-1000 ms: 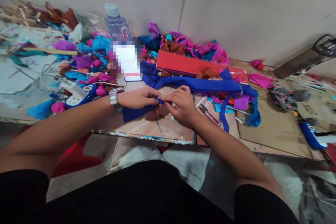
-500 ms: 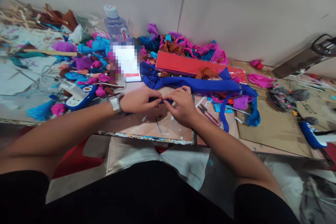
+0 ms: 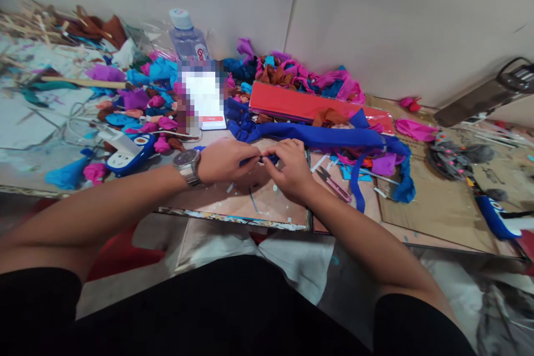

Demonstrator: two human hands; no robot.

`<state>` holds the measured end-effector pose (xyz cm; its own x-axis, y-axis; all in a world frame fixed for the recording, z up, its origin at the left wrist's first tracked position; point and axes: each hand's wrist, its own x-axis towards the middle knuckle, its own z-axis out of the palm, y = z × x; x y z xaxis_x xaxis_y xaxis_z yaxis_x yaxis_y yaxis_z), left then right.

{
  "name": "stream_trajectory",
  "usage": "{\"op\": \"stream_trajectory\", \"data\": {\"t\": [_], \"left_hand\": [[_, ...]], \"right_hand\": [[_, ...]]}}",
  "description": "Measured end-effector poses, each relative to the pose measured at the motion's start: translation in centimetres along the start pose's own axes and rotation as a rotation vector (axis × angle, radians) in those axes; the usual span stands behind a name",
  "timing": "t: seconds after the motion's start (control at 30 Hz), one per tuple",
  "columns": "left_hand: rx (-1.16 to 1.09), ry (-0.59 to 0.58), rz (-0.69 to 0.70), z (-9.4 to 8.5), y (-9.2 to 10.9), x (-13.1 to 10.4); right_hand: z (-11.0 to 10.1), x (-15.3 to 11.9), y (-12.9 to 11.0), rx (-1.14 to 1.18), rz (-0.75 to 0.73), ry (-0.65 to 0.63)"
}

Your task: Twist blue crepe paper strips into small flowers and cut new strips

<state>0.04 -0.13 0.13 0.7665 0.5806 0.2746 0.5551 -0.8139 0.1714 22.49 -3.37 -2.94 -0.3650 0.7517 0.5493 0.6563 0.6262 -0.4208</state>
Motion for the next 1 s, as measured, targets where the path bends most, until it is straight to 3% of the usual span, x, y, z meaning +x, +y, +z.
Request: {"op": "stream_trajectory", "data": {"t": [0.17, 0.5, 0.77, 1.0], "left_hand": [[-0.014, 0.013, -0.019, 0.2, -0.4, 0.0], [-0.314, 0.043, -0.063, -0.6, -0.4, 0.0], [-0.026, 0.022, 0.021, 0.2, -0.4, 0.1], [0.004, 0.006, 0.089, 0.4, -0.4, -0.1]], "right_hand": [[-0.1, 0.1, 0.0, -0.006, -0.007, 0.015], [-0.2, 0.1, 0.0, -0.043, -0.075, 0.037], [-0.3, 0.1, 0.2, -0.053, -0.076, 0.003], [-0.2, 0.0, 0.3, -0.026, -0.067, -0.044]]}}
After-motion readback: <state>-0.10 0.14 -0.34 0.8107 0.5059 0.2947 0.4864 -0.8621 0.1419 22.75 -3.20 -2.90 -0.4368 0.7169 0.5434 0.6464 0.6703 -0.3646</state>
